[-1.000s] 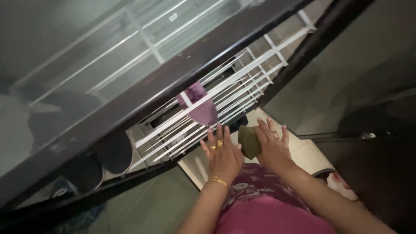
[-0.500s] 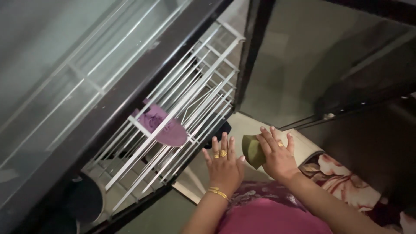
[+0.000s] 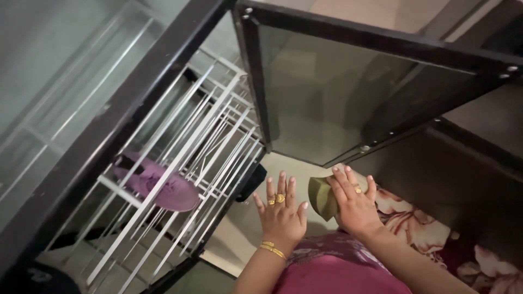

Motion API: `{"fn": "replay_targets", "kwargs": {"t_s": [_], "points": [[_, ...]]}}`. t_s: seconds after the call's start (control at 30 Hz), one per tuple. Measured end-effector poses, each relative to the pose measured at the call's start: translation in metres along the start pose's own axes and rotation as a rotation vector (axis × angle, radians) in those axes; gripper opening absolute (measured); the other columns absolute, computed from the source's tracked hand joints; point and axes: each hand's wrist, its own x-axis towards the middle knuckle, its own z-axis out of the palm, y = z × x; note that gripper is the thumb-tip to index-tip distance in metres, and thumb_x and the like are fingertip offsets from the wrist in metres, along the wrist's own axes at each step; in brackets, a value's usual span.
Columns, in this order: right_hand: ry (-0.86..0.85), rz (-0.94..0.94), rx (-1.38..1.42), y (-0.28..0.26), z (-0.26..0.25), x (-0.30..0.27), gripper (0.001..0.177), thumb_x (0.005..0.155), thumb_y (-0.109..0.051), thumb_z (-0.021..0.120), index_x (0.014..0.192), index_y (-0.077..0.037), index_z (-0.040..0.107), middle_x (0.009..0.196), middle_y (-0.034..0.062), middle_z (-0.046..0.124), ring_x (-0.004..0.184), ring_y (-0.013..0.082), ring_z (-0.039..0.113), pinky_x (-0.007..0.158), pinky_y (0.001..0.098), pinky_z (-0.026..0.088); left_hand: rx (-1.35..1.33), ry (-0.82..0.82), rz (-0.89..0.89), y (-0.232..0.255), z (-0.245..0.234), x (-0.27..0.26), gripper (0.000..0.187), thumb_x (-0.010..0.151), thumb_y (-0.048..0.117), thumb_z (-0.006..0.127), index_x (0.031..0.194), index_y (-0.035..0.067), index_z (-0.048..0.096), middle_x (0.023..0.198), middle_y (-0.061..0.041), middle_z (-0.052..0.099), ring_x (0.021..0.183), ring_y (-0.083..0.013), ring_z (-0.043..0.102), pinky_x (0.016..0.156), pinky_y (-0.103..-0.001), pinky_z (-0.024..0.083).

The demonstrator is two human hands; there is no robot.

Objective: Cleaning a purple sneaker with a sponge and organizing it in a shoe cabinet.

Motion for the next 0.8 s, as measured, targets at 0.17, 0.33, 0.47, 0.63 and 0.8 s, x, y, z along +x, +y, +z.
{"fn": "replay_targets", "kwargs": {"t_s": [0.17, 0.33, 0.47, 0.63, 0.8], "points": [[-0.025, 0.063, -0.029, 0.020, -0.002, -0.013, 0.073, 0.070, -0.023, 0.059, 0.143, -0.023, 0.053, 0.164, -0.0035, 0.039, 0.152, 0.0185, 0.038, 0.119, 0.0629, 0.021, -0.080, -0.105, 0.066, 0.024, -0.003, 0.014, 0.069, 0.102, 0.049, 0.046, 0.161, 0.018, 0.029, 0.171, -0.006, 0.019, 0.155, -0.0373, 0.014, 0.112, -0.074, 0.013], [-0.042, 0.131, -0.035, 0.035, -0.006, -0.026, 0.074, 0.072, -0.019, 0.056, 0.145, -0.022, 0.050, 0.165, -0.0033, 0.038, 0.154, 0.0203, 0.035, 0.120, 0.0632, 0.017, -0.101, -0.156, 0.146, 0.040, 0.000, 0.028, 0.072, 0.100, 0.047, 0.051, 0.162, 0.018, 0.028, 0.171, -0.006, 0.019, 0.156, -0.0372, 0.011, 0.111, -0.075, 0.010], [-0.083, 0.167, -0.034, 0.042, -0.005, -0.033, 0.073, 0.076, -0.015, 0.052, 0.148, -0.020, 0.046, 0.167, -0.0008, 0.032, 0.155, 0.0247, 0.029, 0.120, 0.0646, 0.013, -0.074, -0.110, 0.233, 0.048, 0.004, 0.037, 0.069, 0.101, 0.050, 0.044, 0.161, 0.019, 0.030, 0.171, -0.005, 0.020, 0.156, -0.0356, 0.012, 0.114, -0.071, 0.007], [-0.059, 0.269, -0.088, 0.045, -0.015, -0.043, 0.073, 0.076, -0.017, 0.053, 0.148, -0.020, 0.045, 0.168, -0.0017, 0.031, 0.156, 0.0219, 0.027, 0.120, 0.0659, 0.014, -0.051, 0.026, 0.395, 0.062, 0.010, 0.051, 0.077, 0.095, 0.052, 0.058, 0.161, 0.021, 0.033, 0.171, -0.005, 0.025, 0.156, -0.0343, 0.021, 0.118, -0.068, 0.011], [-0.065, 0.428, -0.063, 0.048, -0.020, -0.061, 0.071, 0.074, -0.013, 0.055, 0.145, -0.020, 0.049, 0.166, -0.0021, 0.033, 0.158, 0.0211, 0.023, 0.121, 0.0693, 0.008, -0.166, -0.089, 0.546, 0.086, 0.000, 0.066, 0.072, 0.093, 0.044, 0.064, 0.156, 0.017, 0.041, 0.167, -0.007, 0.033, 0.151, -0.0386, 0.028, 0.110, -0.074, 0.021]]}}
